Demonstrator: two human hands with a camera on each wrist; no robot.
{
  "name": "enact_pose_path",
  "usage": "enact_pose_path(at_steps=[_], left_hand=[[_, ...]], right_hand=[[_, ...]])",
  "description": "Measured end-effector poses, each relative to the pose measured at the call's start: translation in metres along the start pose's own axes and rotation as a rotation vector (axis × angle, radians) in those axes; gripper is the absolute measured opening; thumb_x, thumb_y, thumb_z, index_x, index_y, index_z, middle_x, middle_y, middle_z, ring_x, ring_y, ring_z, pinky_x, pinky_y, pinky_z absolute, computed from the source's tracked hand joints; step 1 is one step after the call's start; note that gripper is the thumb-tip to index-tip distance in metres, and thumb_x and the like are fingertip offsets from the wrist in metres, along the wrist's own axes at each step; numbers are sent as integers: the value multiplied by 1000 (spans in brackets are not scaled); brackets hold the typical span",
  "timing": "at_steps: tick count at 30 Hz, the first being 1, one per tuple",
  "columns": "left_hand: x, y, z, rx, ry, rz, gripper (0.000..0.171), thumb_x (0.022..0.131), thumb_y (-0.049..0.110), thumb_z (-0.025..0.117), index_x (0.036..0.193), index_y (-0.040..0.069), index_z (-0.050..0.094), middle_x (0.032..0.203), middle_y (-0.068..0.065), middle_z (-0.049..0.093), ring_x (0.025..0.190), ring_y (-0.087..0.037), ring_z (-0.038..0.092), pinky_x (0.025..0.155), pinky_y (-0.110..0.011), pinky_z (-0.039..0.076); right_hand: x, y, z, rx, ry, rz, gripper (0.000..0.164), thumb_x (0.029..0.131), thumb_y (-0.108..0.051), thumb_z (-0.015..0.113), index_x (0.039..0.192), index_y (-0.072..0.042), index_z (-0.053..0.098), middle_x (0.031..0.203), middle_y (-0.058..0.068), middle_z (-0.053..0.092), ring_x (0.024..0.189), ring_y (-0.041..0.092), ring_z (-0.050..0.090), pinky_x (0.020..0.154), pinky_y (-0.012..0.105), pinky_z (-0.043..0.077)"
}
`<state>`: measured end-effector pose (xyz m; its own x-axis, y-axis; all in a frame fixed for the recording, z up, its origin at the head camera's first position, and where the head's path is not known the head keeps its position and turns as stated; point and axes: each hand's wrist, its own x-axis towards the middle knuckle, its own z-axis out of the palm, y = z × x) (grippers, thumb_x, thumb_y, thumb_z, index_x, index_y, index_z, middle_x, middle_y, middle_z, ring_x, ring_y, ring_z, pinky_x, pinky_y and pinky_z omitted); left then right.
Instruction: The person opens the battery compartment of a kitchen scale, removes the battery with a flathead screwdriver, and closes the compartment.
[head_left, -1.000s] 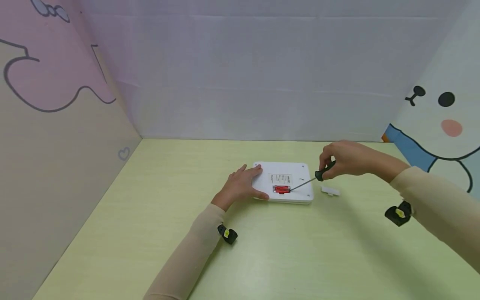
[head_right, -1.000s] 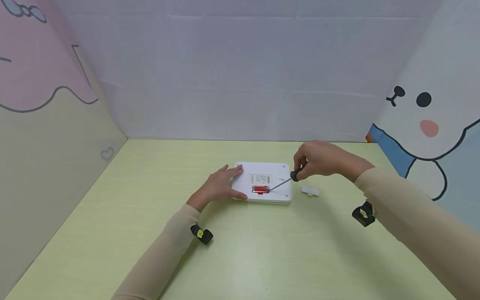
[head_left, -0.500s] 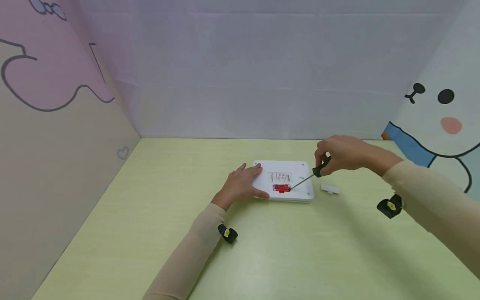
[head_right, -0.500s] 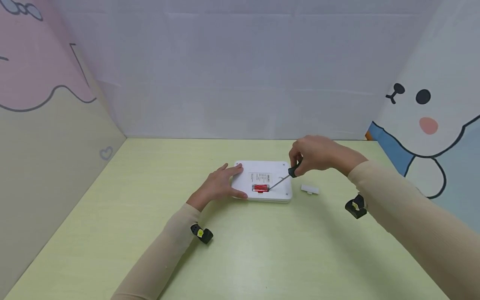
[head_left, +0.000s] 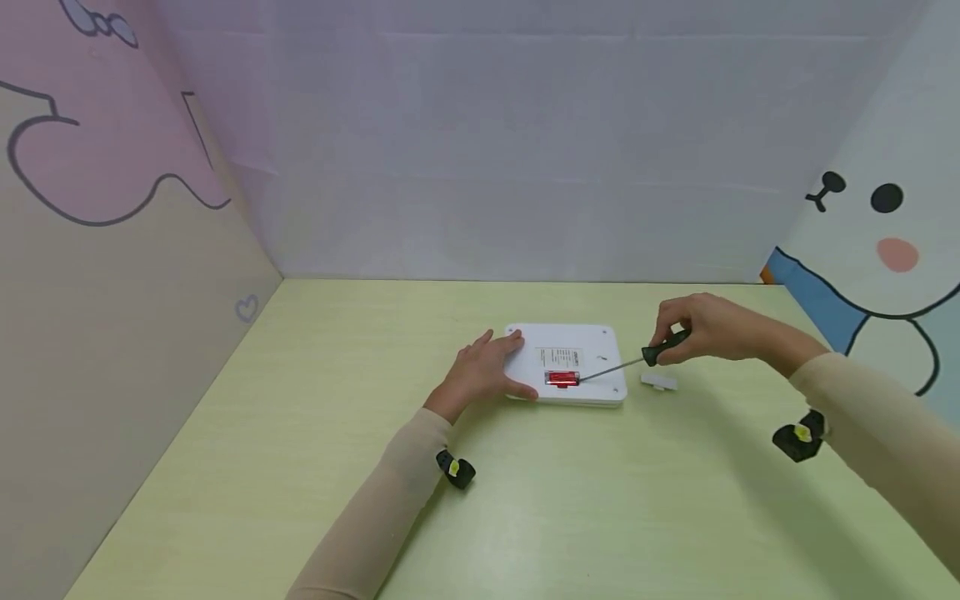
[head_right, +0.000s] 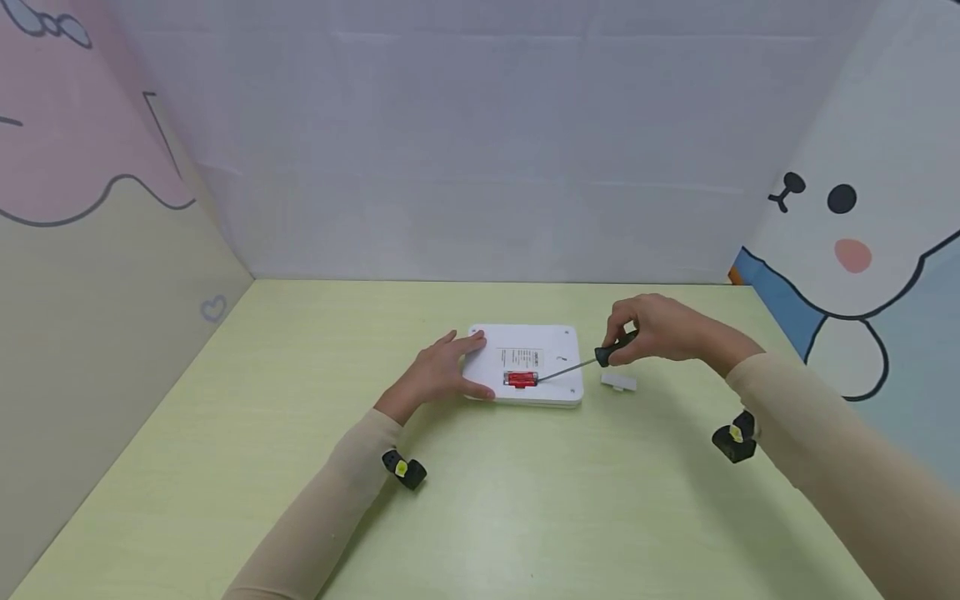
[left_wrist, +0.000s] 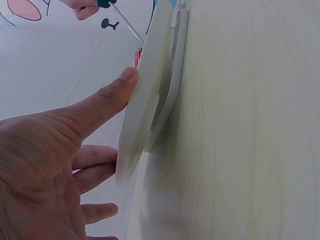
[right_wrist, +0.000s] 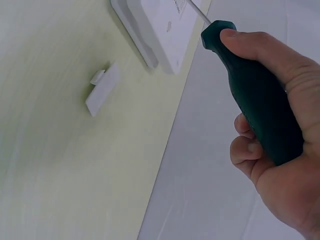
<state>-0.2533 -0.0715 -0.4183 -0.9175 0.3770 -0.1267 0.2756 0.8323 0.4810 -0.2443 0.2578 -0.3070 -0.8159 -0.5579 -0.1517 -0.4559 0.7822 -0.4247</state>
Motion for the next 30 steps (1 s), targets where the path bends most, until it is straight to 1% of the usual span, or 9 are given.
enact_pose_path(at_steps=[7,13,17,20,26,30], left_hand=[[0,0,3,-6,-4,11,101,69,54,83,152,19,37,159,6,31,151,-32,18,118,-57,19],[0,0,4,6,4,17,101,70,55,83,152,20,37,160,6,31,150,-33,19,118,-57,20],[0,0,3,12,7,14,101,70,56,82,152,20,36,160,6,31,150,-32,19,118,-57,20],[0,0,2,10,7,13,101,70,55,82,152,21,37,159,6,31,150,-33,19,118,-57,20],[0,0,2,11,4,9,101,70,56,82,153,21,36,160,7,31,151,-32,19,118,-57,19],[0,0,1,11,1,6,101,70,56,82,153,22,36,160,7,30,151,-32,18,118,-57,19]], right_hand=[[-11,21,15,150,45,2,12,80,-24,81,91,-24,76,91,-4,64,80,10,54,69,25,46],[-17,36,28,243,92,-38,12,81,-20,80,93,-21,77,93,-2,66,82,10,58,69,25,49],[-19,42,34,275,113,-58,10,83,-19,79,93,-20,77,94,-1,67,83,11,59,69,25,49],[-21,46,39,287,122,-51,9,83,-20,78,92,-20,76,94,-1,67,84,11,59,69,25,48],[-23,52,45,319,116,7,9,84,-24,77,92,-20,74,96,0,68,85,13,59,69,26,48],[-25,54,47,342,112,24,10,85,-24,77,93,-19,73,97,0,68,85,15,59,68,27,49]])
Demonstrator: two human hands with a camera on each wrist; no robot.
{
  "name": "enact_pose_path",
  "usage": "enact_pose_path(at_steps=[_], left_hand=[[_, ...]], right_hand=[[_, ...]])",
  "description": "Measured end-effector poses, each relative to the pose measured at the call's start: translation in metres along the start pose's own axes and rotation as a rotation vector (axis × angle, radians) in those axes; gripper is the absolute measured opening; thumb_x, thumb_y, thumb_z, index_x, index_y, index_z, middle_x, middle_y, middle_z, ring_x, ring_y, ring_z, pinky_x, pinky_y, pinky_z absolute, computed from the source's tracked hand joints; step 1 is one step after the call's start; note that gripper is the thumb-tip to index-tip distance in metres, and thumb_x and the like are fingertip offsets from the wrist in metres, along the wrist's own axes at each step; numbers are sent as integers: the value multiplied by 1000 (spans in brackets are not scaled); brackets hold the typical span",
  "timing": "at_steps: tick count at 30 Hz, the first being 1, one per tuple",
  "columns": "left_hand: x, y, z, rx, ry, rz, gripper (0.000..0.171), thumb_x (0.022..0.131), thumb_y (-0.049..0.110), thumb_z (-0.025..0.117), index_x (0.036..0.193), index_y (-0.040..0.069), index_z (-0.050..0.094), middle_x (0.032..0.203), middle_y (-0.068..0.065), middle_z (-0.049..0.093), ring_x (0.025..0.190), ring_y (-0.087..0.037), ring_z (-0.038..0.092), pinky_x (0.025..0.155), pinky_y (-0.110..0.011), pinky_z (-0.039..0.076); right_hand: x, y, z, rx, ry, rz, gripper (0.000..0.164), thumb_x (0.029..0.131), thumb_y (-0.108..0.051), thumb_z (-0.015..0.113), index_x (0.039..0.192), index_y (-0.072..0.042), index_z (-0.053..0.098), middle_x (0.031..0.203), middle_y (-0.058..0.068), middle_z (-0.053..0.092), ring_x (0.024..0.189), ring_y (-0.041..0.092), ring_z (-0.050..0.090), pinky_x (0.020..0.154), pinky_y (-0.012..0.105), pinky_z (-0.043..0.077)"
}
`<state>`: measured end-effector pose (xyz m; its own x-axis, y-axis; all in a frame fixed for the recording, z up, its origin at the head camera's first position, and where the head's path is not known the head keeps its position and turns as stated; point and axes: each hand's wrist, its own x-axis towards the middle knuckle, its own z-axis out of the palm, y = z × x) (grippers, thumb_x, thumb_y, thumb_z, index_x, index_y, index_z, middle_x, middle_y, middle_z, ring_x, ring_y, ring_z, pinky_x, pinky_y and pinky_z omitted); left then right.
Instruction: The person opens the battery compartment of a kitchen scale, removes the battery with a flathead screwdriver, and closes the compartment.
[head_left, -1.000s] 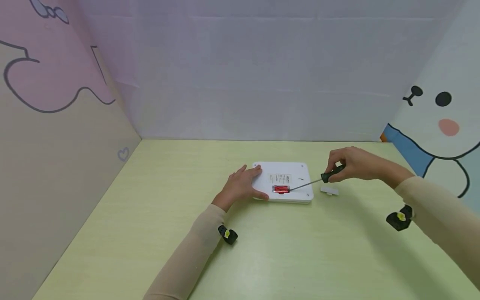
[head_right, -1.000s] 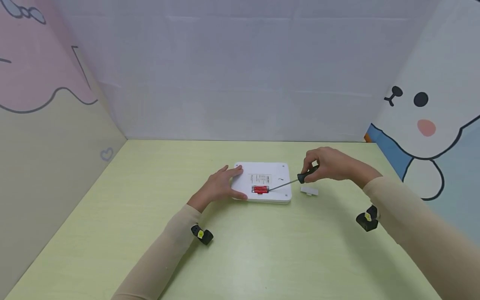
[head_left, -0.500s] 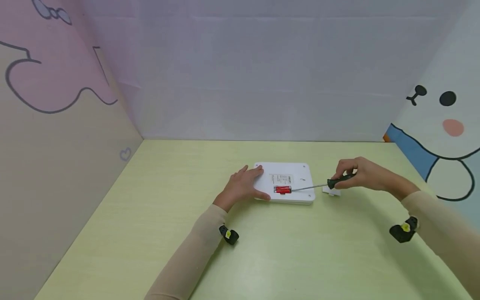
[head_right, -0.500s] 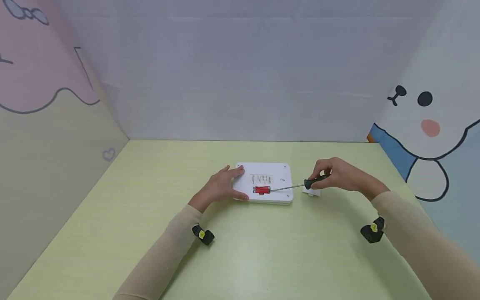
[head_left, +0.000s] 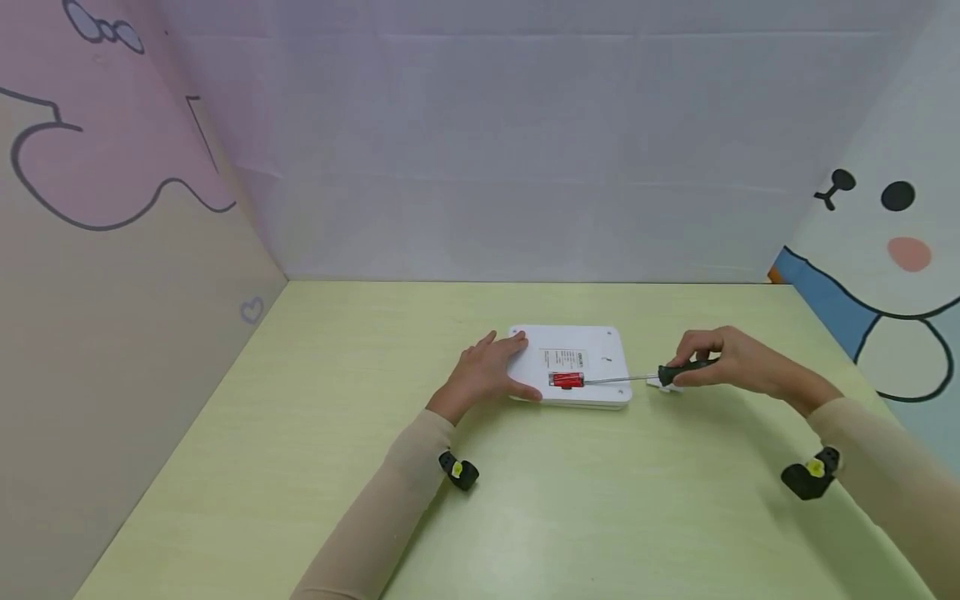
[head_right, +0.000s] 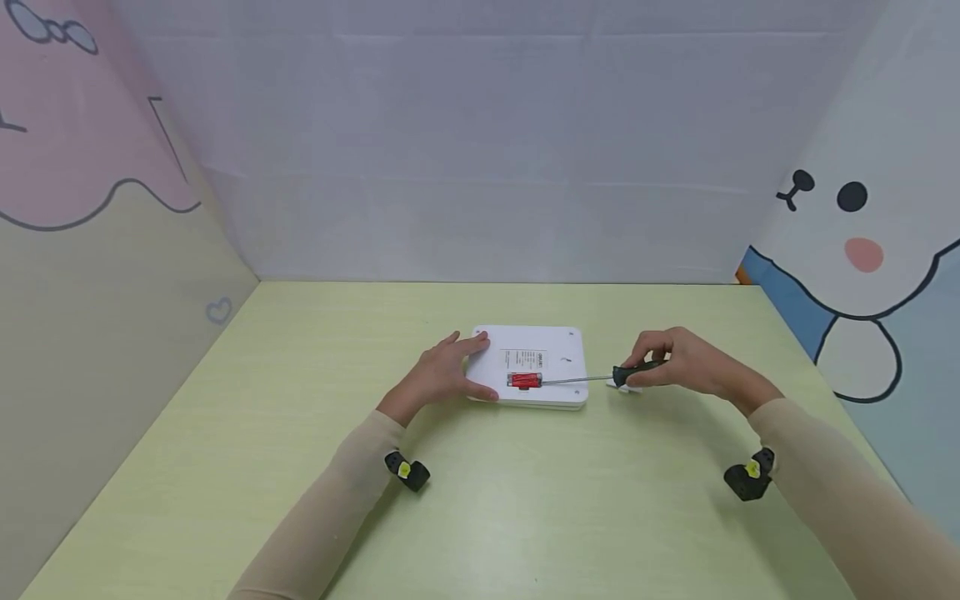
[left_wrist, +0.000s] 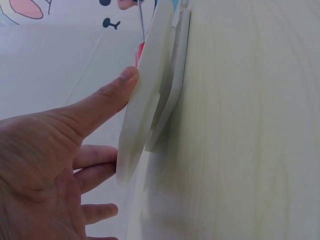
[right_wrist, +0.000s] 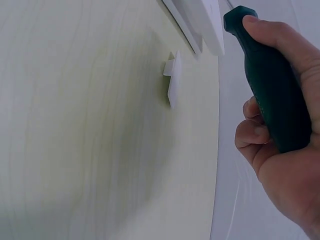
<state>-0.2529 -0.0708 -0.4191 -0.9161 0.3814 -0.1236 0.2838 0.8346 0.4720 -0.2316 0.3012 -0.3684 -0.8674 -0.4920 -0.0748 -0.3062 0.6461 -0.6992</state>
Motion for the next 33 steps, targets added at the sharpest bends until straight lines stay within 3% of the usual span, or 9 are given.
enact_pose_path(at_steps=[13,24,33], left_hand=[[0,1,-1,-9,-3,-3,100,70,54,83,152,21,37,160,6,30,151,-33,17,118,-58,18],[0,2,0,-24,-5,-7,100,70,53,84,152,22,37,160,6,30,151,-31,17,119,-56,19],[-1,2,-1,-35,-6,-18,99,70,51,84,152,22,38,160,6,30,151,-31,17,119,-56,18]], right_hand=[[-3,3,5,25,19,8,12,85,-23,77,94,-17,73,98,1,68,85,14,59,68,27,49],[-14,7,13,36,41,70,15,87,-27,75,99,-18,73,99,4,67,82,14,57,67,26,47],[-30,12,5,-14,88,148,21,89,-30,72,106,-17,72,101,4,65,84,13,55,67,26,46]])
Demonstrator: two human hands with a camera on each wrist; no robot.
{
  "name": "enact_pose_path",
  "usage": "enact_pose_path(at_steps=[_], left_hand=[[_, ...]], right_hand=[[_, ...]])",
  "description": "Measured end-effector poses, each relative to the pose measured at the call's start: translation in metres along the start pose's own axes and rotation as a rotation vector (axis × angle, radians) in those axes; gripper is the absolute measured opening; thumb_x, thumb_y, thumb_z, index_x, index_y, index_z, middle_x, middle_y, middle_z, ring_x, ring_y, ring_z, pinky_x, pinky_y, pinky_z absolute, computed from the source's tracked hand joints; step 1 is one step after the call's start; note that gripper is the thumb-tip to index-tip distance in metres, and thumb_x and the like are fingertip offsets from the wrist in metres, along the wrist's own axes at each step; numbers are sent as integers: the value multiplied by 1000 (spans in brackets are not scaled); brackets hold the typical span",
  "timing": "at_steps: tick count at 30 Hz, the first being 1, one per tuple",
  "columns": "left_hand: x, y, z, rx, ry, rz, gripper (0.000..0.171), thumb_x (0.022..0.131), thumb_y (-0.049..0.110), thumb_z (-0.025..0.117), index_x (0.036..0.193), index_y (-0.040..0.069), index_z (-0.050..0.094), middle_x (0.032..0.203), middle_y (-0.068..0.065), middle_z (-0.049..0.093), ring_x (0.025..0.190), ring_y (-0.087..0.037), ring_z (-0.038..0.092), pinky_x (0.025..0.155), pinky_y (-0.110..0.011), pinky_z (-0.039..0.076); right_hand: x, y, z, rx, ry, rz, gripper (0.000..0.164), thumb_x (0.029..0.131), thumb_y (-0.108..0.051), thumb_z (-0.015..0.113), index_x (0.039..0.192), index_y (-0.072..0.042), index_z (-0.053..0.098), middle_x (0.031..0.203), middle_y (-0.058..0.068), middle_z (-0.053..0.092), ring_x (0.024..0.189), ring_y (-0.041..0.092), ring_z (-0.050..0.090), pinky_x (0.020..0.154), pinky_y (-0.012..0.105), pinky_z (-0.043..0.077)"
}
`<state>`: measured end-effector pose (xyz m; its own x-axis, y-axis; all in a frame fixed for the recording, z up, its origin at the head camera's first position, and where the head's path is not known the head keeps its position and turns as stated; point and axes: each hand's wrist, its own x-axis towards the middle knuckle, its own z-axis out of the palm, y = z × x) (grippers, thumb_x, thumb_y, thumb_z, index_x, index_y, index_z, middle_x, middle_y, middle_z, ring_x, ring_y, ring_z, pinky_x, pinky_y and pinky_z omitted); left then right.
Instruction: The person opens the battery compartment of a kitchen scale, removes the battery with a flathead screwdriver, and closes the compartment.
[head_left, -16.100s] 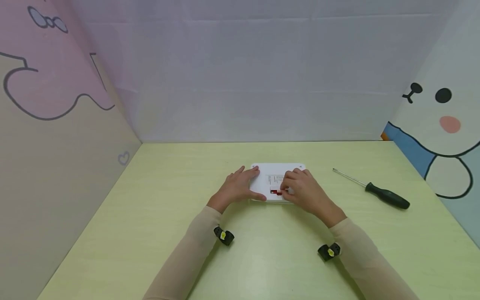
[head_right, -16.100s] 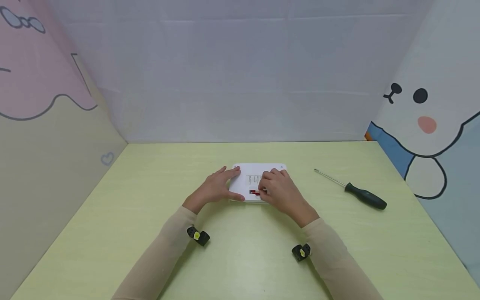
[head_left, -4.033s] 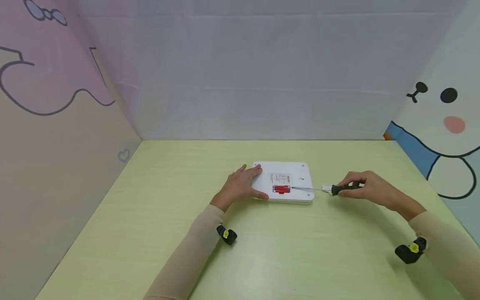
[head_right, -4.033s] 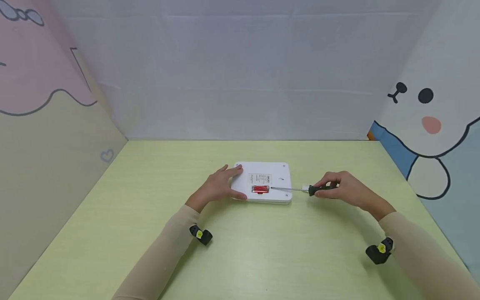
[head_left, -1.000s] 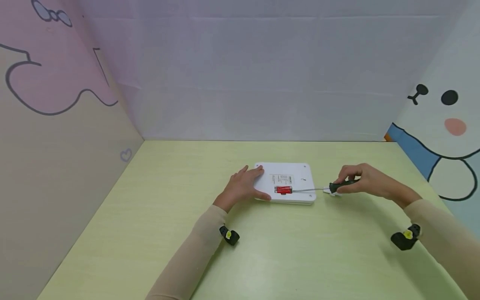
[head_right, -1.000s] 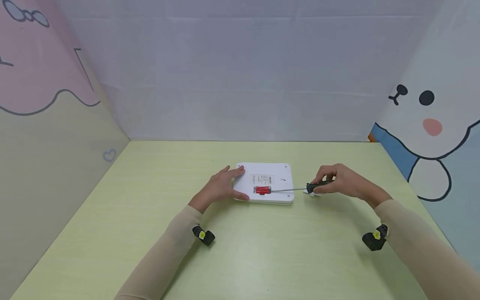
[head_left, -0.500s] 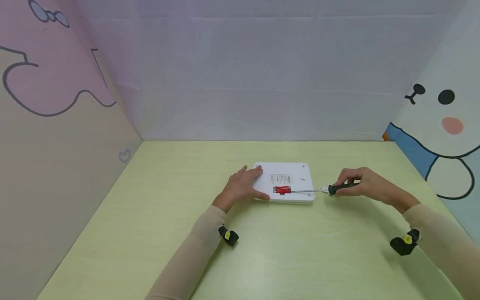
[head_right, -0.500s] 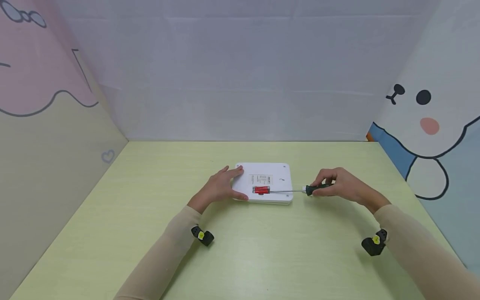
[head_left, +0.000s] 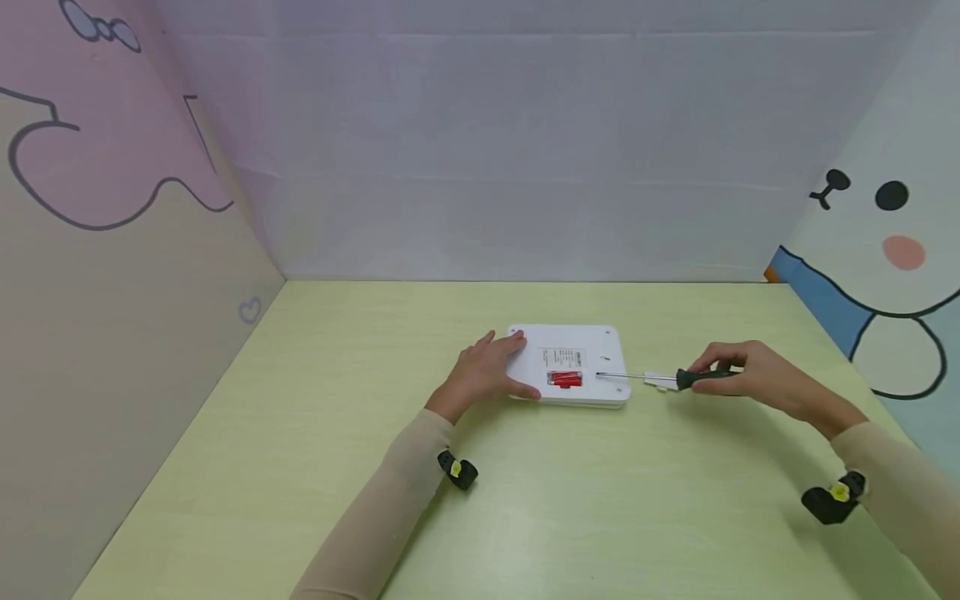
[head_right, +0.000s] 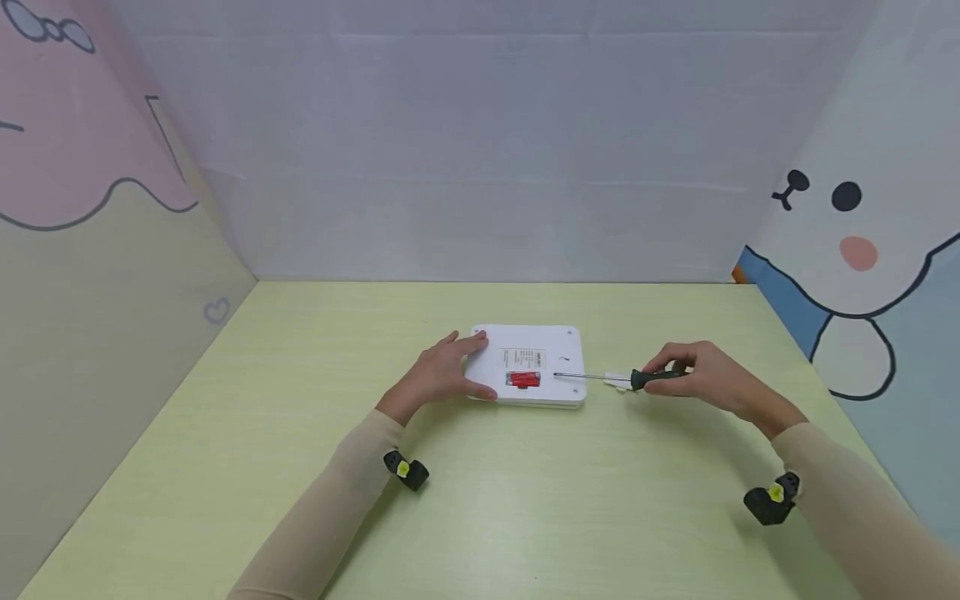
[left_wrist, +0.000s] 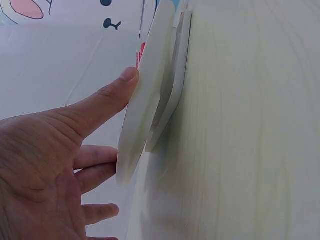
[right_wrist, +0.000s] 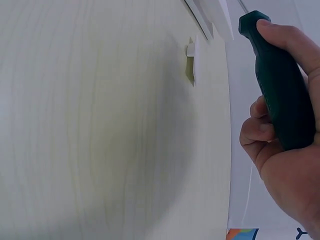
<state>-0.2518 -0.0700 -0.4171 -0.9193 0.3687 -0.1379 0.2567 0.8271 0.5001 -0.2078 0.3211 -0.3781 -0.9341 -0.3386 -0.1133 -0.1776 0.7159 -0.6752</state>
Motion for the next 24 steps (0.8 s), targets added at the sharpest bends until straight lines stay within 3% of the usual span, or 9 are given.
enact_pose_path(at_steps=[7,15,24], left_hand=[[0,-1,0,9,4,-1,100,70,52,84,152,22,37,159,6,32,151,-31,18,118,-55,20],[1,-1,0,13,4,6,101,69,54,84,152,22,37,159,6,33,151,-32,18,118,-55,20],[2,-1,1,20,1,4,101,69,54,84,152,22,37,159,7,33,151,-31,18,118,-55,20]], right_hand=[[-12,16,-11,-35,104,66,25,90,-29,72,108,-12,71,91,4,62,77,13,50,62,26,43],[-20,31,-17,-109,204,181,46,89,-42,70,118,-5,66,107,11,61,77,9,52,62,28,45],[-26,56,-17,-117,268,236,50,89,-43,70,117,-2,65,100,7,63,71,3,52,59,25,44]])
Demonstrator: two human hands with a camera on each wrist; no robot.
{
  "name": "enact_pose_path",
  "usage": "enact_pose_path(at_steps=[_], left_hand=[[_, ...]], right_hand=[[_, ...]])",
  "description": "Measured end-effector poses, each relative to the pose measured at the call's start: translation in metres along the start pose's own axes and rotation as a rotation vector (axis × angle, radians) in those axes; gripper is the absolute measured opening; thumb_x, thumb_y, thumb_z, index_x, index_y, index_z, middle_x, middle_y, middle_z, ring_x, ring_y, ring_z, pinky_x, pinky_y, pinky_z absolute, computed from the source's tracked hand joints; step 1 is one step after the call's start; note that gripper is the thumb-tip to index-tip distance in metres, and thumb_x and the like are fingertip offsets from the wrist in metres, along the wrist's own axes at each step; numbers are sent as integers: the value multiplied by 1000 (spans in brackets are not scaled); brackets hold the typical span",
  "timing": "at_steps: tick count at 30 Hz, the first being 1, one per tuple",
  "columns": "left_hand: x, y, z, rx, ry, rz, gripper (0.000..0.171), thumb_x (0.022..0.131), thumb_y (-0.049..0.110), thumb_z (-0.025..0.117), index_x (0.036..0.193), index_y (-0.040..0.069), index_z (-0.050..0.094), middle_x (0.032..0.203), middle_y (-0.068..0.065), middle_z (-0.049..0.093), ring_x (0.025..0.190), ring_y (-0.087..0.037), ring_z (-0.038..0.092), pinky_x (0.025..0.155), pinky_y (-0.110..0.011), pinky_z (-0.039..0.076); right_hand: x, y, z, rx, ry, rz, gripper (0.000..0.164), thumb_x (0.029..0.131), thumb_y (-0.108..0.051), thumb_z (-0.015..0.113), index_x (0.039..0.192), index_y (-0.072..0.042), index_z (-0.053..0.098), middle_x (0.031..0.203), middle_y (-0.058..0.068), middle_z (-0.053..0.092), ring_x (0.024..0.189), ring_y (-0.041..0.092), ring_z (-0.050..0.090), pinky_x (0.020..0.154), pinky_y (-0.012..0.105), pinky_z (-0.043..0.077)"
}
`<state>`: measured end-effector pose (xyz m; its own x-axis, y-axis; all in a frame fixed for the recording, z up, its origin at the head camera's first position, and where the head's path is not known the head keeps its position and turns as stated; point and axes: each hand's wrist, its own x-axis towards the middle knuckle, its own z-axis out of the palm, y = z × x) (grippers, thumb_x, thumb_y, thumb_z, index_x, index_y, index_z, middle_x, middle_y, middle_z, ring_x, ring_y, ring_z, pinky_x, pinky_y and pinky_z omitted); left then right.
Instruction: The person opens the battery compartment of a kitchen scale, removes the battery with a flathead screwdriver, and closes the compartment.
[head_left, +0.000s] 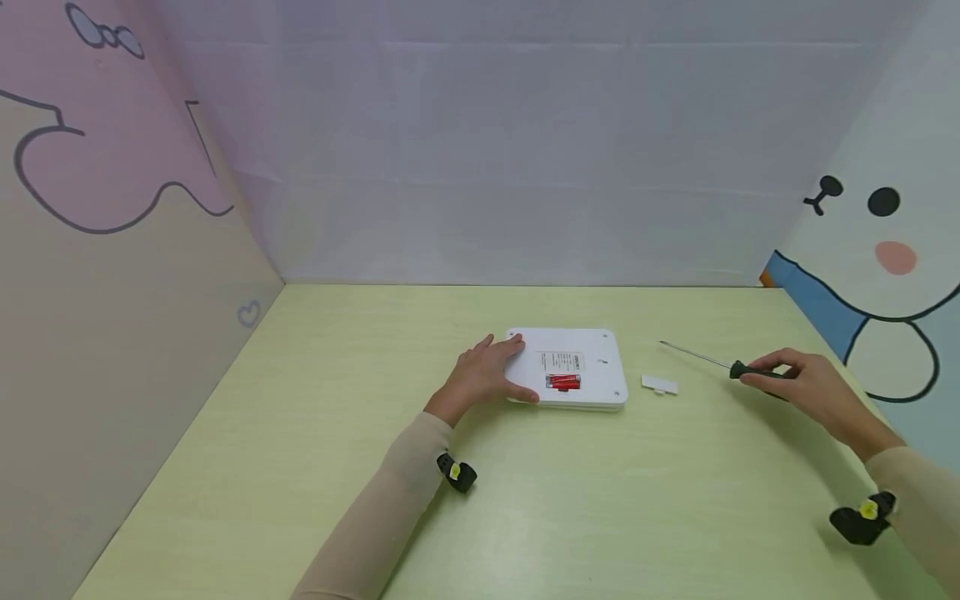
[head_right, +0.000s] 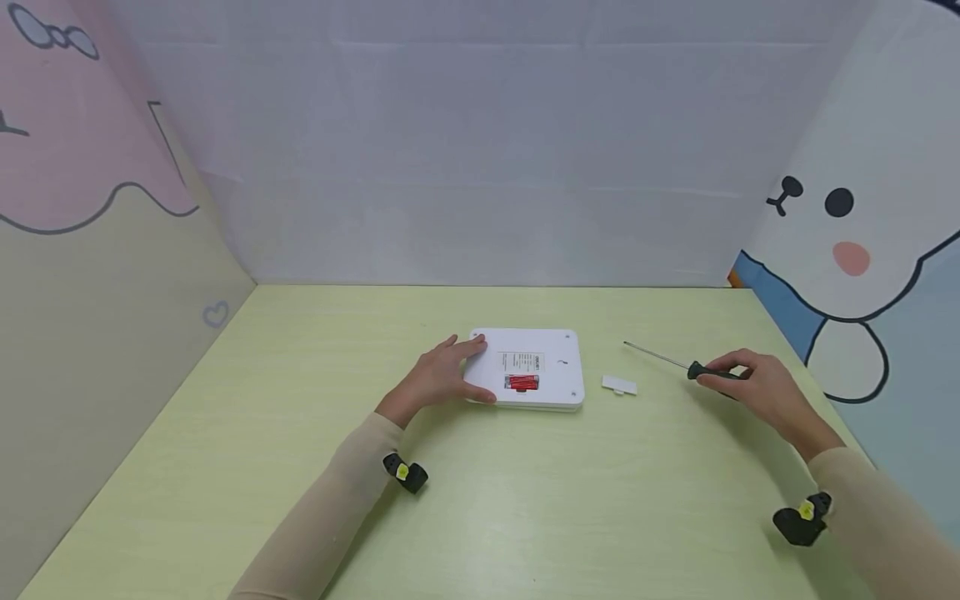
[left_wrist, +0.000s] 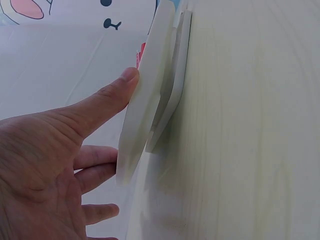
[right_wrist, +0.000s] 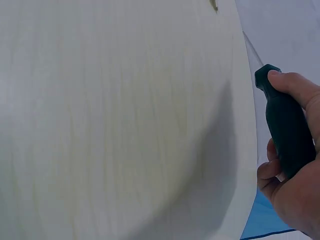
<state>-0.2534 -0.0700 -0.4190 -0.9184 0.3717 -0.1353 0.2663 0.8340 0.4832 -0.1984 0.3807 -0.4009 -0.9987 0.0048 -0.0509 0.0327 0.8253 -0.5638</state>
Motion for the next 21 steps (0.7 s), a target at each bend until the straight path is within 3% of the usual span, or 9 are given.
enact_pose_path(at_steps=[21], left_hand=[[-1,2,-2,-2,-2,-2,101,69,54,84,153,22,36,159,7,32,151,-31,18,118,-56,20]], right_hand=[[3,18,12,-64,20,-19,43,91,-38,69,110,0,65,100,12,64,74,5,48,61,23,41]])
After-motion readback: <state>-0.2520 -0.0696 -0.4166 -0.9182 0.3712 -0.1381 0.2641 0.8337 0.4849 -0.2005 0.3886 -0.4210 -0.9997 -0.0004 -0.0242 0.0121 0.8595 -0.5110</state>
